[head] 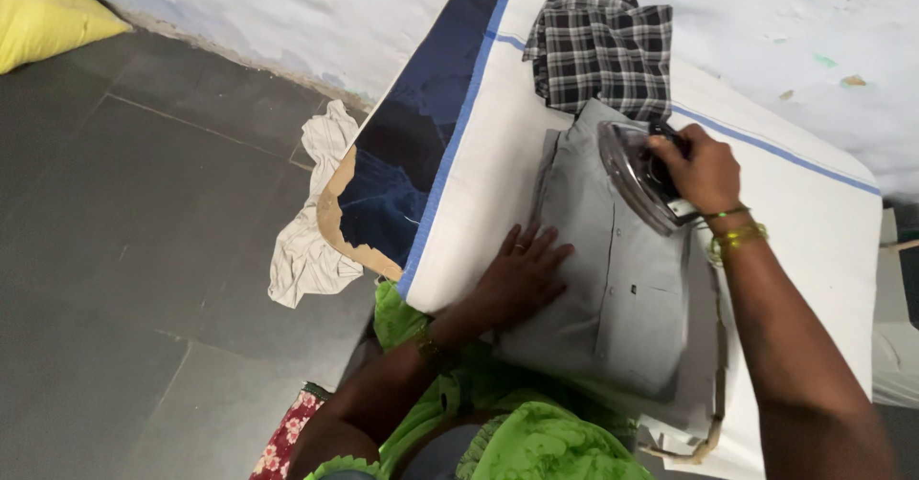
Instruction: The person irons a grey shirt on an ironing board using an iron.
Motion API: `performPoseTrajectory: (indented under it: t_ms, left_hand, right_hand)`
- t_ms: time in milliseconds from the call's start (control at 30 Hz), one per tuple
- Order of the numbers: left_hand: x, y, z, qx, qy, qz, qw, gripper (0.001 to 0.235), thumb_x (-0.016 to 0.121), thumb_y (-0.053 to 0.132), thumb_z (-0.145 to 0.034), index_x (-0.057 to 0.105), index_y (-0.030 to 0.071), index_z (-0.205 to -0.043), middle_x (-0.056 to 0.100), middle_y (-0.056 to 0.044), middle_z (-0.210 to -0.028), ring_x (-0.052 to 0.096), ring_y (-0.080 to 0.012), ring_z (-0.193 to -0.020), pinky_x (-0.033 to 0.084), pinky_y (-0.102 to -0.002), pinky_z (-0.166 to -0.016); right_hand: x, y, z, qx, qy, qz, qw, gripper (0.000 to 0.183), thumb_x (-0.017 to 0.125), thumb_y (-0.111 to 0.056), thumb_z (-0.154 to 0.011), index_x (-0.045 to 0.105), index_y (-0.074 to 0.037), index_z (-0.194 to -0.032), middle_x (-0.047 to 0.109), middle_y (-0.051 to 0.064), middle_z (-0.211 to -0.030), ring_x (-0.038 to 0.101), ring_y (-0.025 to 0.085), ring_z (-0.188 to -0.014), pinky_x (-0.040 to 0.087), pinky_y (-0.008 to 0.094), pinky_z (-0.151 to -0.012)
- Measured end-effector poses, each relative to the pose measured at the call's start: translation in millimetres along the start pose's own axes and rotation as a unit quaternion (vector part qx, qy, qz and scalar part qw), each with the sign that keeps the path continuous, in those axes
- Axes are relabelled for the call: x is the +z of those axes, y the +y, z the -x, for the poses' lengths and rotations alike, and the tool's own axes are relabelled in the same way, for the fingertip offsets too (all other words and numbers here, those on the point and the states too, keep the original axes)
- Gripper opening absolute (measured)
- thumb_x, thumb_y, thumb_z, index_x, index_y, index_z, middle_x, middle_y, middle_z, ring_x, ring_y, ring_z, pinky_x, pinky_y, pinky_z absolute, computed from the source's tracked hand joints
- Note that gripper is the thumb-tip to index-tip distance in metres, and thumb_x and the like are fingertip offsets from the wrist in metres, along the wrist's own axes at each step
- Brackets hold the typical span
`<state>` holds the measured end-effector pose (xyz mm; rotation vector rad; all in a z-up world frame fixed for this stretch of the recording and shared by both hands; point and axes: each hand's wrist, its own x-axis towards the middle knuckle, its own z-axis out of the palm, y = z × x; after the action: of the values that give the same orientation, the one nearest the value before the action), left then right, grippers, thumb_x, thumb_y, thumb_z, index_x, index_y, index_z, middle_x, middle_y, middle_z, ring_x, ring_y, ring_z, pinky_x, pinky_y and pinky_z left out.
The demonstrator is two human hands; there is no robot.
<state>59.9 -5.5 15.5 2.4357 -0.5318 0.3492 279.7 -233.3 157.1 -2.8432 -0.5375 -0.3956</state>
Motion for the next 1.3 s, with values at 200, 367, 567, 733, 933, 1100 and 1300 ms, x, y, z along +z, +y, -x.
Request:
performPoseTrajectory:
  t_ms: [200, 367, 567, 733, 933, 1100, 1300]
  left_hand:
    - [-5, -18, -46, -0.071, -0.099, 0.068, 0.990, 0.054, 0.060, 0.047, -0.095, 0.055, 0.012, -0.136, 0.043, -0.020, -0.152, 0.036, -0.0423, -0.143, 0.028, -0.059, -0.120]
    - [13, -65, -160, -0.168, 0.152, 0.044, 0.973, 0.062, 0.068, 0.037, -0.083, 0.055, 0.005, -0.135, 0.048, -0.022, -0.142, 0.044, -0.0449, -0.129, 0.039, -0.061, -0.103]
    - [30, -103, -186, -0.228, 0.249, 0.060, 0.939, 0.040, 0.063, 0.021, -0.094, 0.059, 0.009, -0.131, 0.063, -0.016, -0.125, 0.060, -0.0375, -0.118, 0.048, -0.053, -0.098]
    - [15, -114, -186, -0.201, 0.216, 0.096, 0.951, 0.037, 0.064, 0.016, -0.088, 0.060, 0.007, -0.123, 0.067, -0.016, -0.117, 0.066, -0.0345, -0.107, 0.050, -0.048, -0.092]
    - [-1, -113, -188, -0.232, 0.178, 0.138, 0.946, 0.035, 0.058, 0.016, -0.091, 0.060, 0.009, -0.126, 0.068, -0.016, -0.120, 0.067, -0.0339, -0.107, 0.051, -0.046, -0.093]
    - [-10, -115, -189, -0.265, 0.163, 0.194, 0.930, 0.036, 0.052, 0.017, -0.096, 0.061, 0.010, -0.131, 0.071, -0.014, -0.123, 0.068, -0.0324, -0.112, 0.053, -0.045, -0.096]
    - [-14, -114, -191, -0.255, 0.148, 0.177, 0.939, 0.034, 0.057, 0.025, -0.096, 0.063, 0.011, -0.126, 0.071, -0.010, -0.124, 0.068, -0.0296, -0.114, 0.052, -0.044, -0.097]
  right_hand:
    - [12, -11, -40, -0.137, -0.101, 0.141, 0.975, 0.061, 0.056, -0.067, -0.098, 0.069, -0.008, -0.106, 0.070, 0.017, -0.073, 0.069, 0.038, -0.071, 0.053, 0.049, -0.064]
    - [22, -20, -54, -0.065, -0.075, 0.112, 0.989, 0.057, 0.057, -0.066, -0.103, 0.071, -0.010, -0.103, 0.070, 0.017, -0.076, 0.069, 0.039, -0.076, 0.053, 0.051, -0.066]
    - [23, -6, -53, -0.075, -0.090, 0.141, 0.983, 0.056, 0.058, -0.066, -0.099, 0.070, -0.012, -0.105, 0.070, 0.015, -0.070, 0.069, 0.036, -0.068, 0.053, 0.048, -0.061]
    - [24, -4, -60, -0.160, -0.091, 0.151, 0.971, 0.057, 0.058, -0.068, -0.097, 0.070, -0.012, -0.099, 0.068, 0.014, -0.068, 0.068, 0.035, -0.067, 0.053, 0.047, -0.060]
    - [34, -20, -67, -0.013, -0.065, 0.136, 0.988, 0.060, 0.056, -0.068, -0.105, 0.070, -0.010, -0.096, 0.067, 0.015, -0.067, 0.067, 0.036, -0.064, 0.052, 0.049, -0.054]
    - [28, 2, -58, -0.193, -0.055, 0.149, 0.968, 0.058, 0.056, -0.068, -0.095, 0.070, -0.013, -0.099, 0.068, 0.012, -0.070, 0.069, 0.035, -0.068, 0.054, 0.047, -0.061]
    - [33, -17, -68, -0.089, -0.074, 0.113, 0.987, 0.058, 0.054, -0.067, -0.102, 0.072, -0.012, -0.107, 0.069, 0.015, -0.071, 0.068, 0.037, -0.065, 0.053, 0.049, -0.057]
